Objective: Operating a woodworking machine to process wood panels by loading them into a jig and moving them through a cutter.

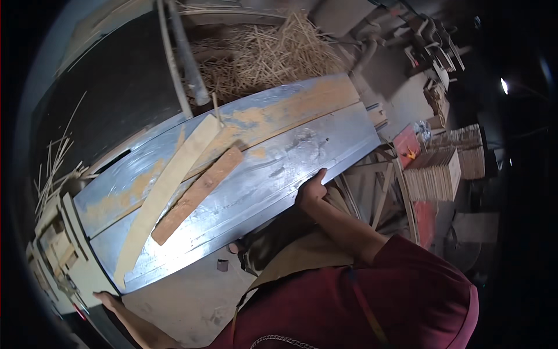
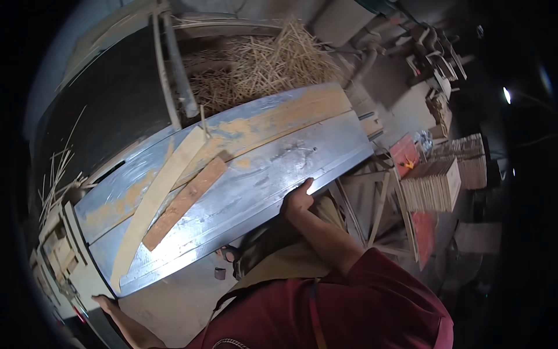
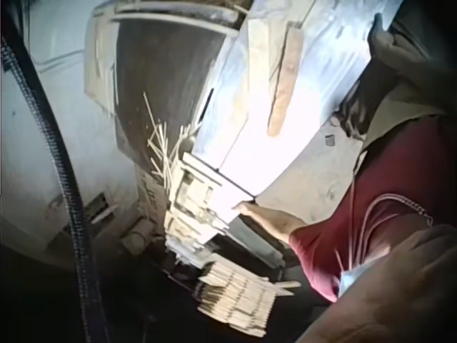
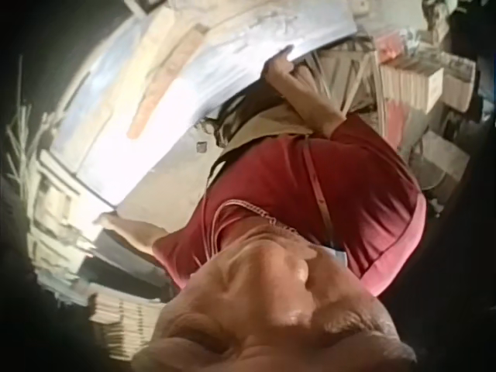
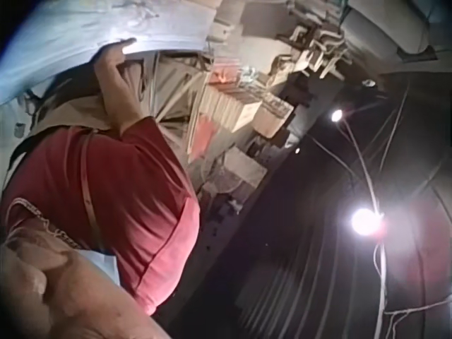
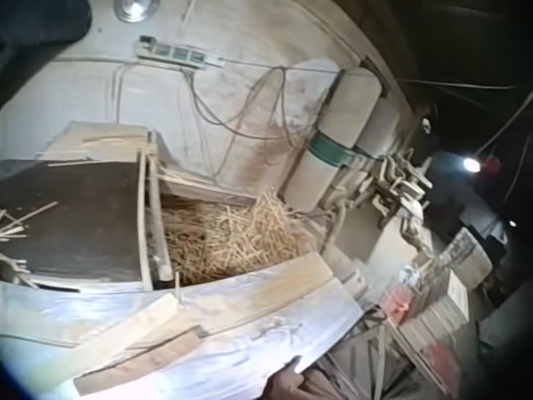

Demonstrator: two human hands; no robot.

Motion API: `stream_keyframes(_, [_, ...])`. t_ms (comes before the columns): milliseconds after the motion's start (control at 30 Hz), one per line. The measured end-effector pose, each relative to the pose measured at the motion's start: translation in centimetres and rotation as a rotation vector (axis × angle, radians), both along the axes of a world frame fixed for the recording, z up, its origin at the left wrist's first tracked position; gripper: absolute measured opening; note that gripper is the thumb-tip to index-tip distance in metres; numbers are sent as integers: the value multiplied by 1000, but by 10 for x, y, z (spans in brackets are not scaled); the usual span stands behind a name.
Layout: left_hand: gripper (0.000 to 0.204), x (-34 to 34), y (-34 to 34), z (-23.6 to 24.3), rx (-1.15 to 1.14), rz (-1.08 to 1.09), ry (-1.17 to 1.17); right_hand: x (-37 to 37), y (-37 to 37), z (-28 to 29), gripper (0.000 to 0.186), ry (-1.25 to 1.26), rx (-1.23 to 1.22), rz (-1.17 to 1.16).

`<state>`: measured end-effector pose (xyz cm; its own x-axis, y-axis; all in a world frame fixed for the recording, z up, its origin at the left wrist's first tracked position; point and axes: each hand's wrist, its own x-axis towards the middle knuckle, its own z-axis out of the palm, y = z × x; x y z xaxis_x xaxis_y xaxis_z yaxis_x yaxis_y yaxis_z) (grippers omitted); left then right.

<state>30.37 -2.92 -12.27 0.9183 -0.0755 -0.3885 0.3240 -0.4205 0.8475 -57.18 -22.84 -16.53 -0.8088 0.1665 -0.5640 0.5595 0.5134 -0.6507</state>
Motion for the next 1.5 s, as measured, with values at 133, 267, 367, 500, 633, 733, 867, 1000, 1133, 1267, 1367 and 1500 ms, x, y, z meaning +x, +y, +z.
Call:
stream_keyframes(133, [92,-40,-21,-53,-75,-29,78,-28,16,-19,108,104,83,99])
stream_keyframes(267, [97,-26,-4,-45,7,60,150,-39,16,-37,109,113,113,157])
stream_keyframes(367, [90,-25,0,-43,21,-18,106,-24,12,-10,107,128,154,189])
stream_keyframes(500, [94,-55,-9,-40,171,23,86,-35,16,-8,104,104,22,195])
stream_keyframes(633, [97,-122,-44,-22,303,4,43,-65,6,12,100,198,-4,274])
stream_keyframes(733, [99,-159,-76,-3,385,-49,20,-104,7,-5,91,241,76,336])
stream_keyframes(867, [102,-185,-80,23,453,-38,-9,-124,-45,45,93,344,197,378])
stream_keyframes(1000, [105,-195,-80,57,502,-6,-99,-206,-23,-3,95,404,439,575])
stream_keyframes(1133, [109,-195,-32,92,714,90,-196,-230,-13,0,85,501,486,590])
stream_keyframes(1267, [107,-268,-59,151,696,164,-12,-247,-45,103,77,982,576,535])
stream_keyframes(1367, [99,-206,-62,127,610,-8,-22,-160,-3,94,66,1640,856,345])
stream_keyframes(1500, [81,-166,35,145,174,-483,517,88,-19,210,31,1038,-382,1222])
